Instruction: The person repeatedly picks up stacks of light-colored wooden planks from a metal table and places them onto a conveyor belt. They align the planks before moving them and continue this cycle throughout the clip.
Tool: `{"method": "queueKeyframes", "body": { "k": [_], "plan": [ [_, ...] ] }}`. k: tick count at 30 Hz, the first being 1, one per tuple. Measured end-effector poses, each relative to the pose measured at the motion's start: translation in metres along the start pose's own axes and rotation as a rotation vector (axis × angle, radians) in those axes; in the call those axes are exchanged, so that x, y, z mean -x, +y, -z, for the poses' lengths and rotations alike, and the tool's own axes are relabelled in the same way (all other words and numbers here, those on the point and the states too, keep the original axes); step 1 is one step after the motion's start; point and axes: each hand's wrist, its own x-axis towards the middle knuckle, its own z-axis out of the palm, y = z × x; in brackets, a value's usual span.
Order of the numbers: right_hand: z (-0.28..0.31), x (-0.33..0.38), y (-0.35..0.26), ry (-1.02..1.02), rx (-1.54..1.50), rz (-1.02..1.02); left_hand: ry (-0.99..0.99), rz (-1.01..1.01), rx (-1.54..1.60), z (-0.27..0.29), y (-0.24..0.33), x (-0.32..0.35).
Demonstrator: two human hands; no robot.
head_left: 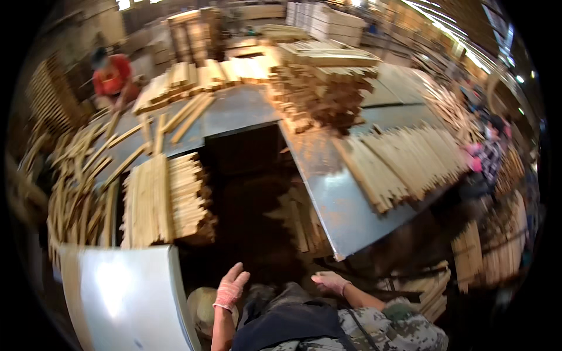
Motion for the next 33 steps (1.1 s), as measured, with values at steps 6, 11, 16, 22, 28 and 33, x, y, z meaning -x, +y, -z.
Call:
{"method": "queueKeyframes", "body": {
  "k": [6,11,16,22,28,33],
  "plan": [
    [0.008,-0.067,-0.095,0.125,0.183,0.010,-0.105,-0.021,-0.044,0.018,0.047,-0.130],
    [-0.003,-0.130,-0.145,0.132,0.217,0.047,-0.176,0.059,-0.036,0.029,0.059,-0.209],
    [0.015,-0.192,-0.213,0.060,0.281,-0.024,-0.120,0.142,-0.082,0.032,0.083,-0.275],
    [0.024,-0.261,-0.366,0.075,0.034,-0.002,0.010,0.227,-0.112,0.045,0.176,-0.363],
    [0.014,-0.344,-0.503,-0.010,0.274,0.122,0.151,0.120,-0.066,0.071,0.222,-0.456],
    [-0.029,-0.426,-0.590,-0.129,0.202,0.125,0.264,0.202,-0.002,0.101,0.213,-0.501]
  ]
}}
